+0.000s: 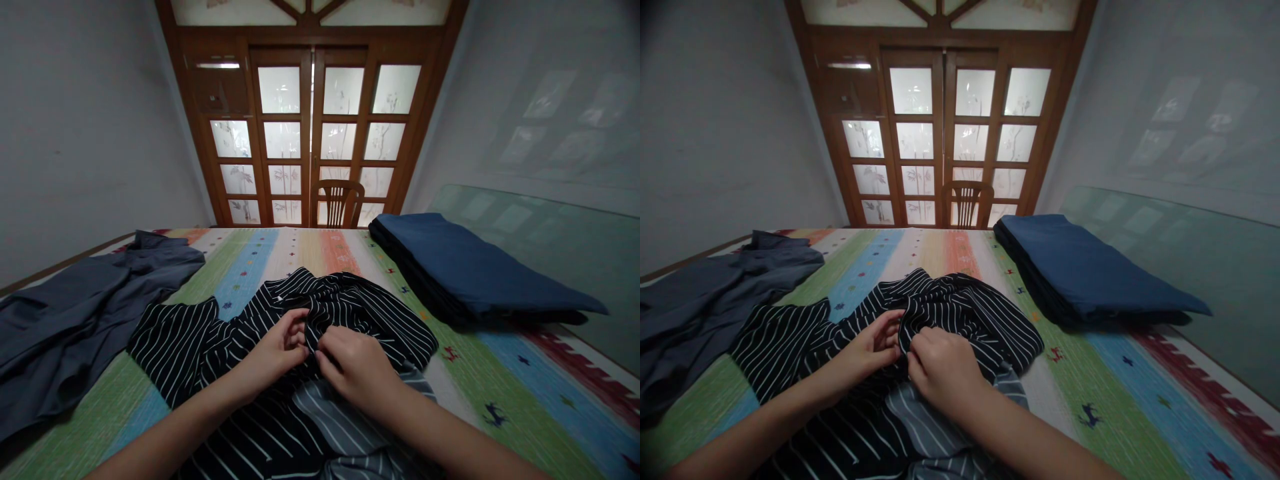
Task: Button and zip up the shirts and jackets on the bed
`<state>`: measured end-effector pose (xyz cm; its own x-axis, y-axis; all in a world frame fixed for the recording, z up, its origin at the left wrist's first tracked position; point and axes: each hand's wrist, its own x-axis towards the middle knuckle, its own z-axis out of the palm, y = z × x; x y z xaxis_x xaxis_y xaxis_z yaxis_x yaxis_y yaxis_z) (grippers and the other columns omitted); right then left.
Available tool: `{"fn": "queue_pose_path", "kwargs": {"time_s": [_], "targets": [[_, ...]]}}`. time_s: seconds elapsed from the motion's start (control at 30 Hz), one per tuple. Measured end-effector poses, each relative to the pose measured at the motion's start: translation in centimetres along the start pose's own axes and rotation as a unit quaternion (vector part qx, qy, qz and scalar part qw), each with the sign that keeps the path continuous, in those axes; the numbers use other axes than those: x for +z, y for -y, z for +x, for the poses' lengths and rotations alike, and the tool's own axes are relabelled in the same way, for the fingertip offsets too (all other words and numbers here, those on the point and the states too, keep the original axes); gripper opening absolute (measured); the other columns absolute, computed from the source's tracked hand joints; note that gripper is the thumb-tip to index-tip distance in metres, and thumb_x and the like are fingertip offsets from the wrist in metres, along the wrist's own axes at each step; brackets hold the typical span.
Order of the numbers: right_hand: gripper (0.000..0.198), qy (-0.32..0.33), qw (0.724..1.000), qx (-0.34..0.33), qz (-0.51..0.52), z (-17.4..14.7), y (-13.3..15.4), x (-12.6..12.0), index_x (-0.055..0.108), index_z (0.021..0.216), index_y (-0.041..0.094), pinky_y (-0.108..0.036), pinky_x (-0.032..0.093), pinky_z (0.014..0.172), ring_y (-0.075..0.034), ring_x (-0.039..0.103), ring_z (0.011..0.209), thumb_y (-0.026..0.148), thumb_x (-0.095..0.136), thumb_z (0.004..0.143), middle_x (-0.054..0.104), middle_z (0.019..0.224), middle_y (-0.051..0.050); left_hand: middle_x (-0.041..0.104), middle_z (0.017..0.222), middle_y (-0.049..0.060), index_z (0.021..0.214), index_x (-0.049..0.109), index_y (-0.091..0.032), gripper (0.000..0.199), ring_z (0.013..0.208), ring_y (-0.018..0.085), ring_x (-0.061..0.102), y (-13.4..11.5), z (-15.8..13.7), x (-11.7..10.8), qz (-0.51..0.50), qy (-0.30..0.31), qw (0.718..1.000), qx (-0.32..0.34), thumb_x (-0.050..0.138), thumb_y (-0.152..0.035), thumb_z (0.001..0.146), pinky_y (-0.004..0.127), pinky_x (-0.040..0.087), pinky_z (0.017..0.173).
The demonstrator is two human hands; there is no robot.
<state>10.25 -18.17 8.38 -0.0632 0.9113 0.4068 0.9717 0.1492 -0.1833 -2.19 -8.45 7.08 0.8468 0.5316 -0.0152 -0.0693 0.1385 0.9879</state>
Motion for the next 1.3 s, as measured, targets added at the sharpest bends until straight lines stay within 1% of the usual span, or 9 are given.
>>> {"fn": "queue_pose_path", "kwargs": {"time_s": [0.1,0.2,0.37,0.53,0.8,0.97,1.03,1.17,1.3], "targets": [[0.017,-0.042,0.995,-0.064,-0.067,-0.1,0.1,0.3,0.049,0.062,0.018,-0.027,0.025,0.05,-0.013,0.045,0.058,0.016,0.039,0.076,0.052,0.062,-0.002,0.046,0.076,-0.003,0.105,0.037,-0.019,0.053,0.069,0.008,0.046,0.4,0.2,0.0,0.009,0.003,1.0,0.006,0.059,-0.013,0.057,0.024,0.035,0.065],[0.013,-0.042,0.995,-0.067,-0.06,-0.2,0.3,0.5,0.05,0.066,0.018,-0.027,0.025,0.05,-0.014,0.045,0.059,0.023,0.043,0.075,0.052,0.064,-0.001,0.047,0.076,-0.003,0.105,0.036,-0.019,0.051,0.069,0.008,0.046,0.6,0.3,-0.1,0.017,0.008,1.0,0.018,0.059,-0.015,0.059,0.024,0.036,0.065],[0.007,0.0,0.998,-0.034,-0.05,-0.1,-0.1,0.6,0.05,0.069,0.018,-0.026,0.027,0.05,-0.014,0.047,0.063,0.021,0.045,0.073,0.054,0.068,-0.002,0.048,0.074,-0.003,0.105,0.036,-0.018,0.049,0.066,0.009,0.045,0.7,0.3,-0.3,0.047,0.001,0.999,0.024,0.06,-0.021,0.061,0.025,0.036,0.062],[0.011,0.039,0.999,-0.01,0.017,0.1,-0.5,0.3,0.051,0.067,0.017,-0.023,0.029,0.052,-0.012,0.049,0.063,0.018,0.043,0.074,0.055,0.068,-0.001,0.049,0.074,-0.003,0.106,0.037,-0.019,0.051,0.067,0.01,0.047,1.1,0.5,-0.8,0.085,-0.011,0.996,0.024,0.06,-0.026,0.062,0.026,0.037,0.062],[0.015,0.044,0.987,0.049,0.144,0.3,-0.9,0.2,0.052,0.063,0.017,-0.021,0.031,0.054,-0.01,0.048,0.059,0.015,0.042,0.074,0.054,0.063,0.0,0.055,0.092,0.003,0.106,0.041,-0.018,0.046,0.084,0.016,0.05,0.6,0.6,-1.0,0.107,0.026,0.994,0.004,0.06,-0.028,0.065,0.03,0.037,0.074],[0.014,0.044,0.978,0.088,0.187,0.6,-1.1,0.7,0.049,0.061,0.016,-0.021,0.031,0.053,-0.01,0.046,0.056,0.012,0.042,0.072,0.052,0.06,0.001,0.054,0.094,0.004,0.11,0.038,-0.018,0.054,0.083,0.016,0.051,0.2,0.5,-0.8,0.103,0.044,0.994,0.013,0.061,-0.021,0.061,0.032,0.037,0.076],[0.014,0.044,0.976,0.087,0.193,0.6,-1.1,0.7,0.048,0.06,0.016,-0.021,0.031,0.053,-0.01,0.045,0.056,0.012,0.041,0.072,0.051,0.059,0.002,0.055,0.087,0.002,0.109,0.037,-0.018,0.055,0.077,0.014,0.052,0.2,0.6,-0.7,0.091,0.026,0.995,0.001,0.062,-0.019,0.059,0.03,0.038,0.072],[0.013,0.035,0.979,0.067,0.19,0.5,-1.1,0.7,0.046,0.061,0.016,-0.021,0.031,0.053,-0.01,0.044,0.056,0.013,0.041,0.073,0.049,0.059,0.001,0.052,0.066,-0.006,0.104,0.037,-0.018,0.055,0.057,0.009,0.05,0.4,0.7,-0.9,0.09,-0.046,0.994,-0.027,0.062,-0.016,0.055,0.024,0.039,0.058],[0.013,0.034,0.981,0.034,0.187,0.4,-1.2,0.8,0.045,0.062,0.017,-0.021,0.031,0.052,-0.009,0.043,0.055,0.013,0.04,0.073,0.047,0.059,0.002,0.047,0.053,-0.009,0.08,0.045,-0.016,0.032,0.048,0.006,0.044,0.2,0.6,-0.8,0.139,-0.095,0.985,-0.032,0.062,-0.018,0.053,0.019,0.034,0.049]]}}
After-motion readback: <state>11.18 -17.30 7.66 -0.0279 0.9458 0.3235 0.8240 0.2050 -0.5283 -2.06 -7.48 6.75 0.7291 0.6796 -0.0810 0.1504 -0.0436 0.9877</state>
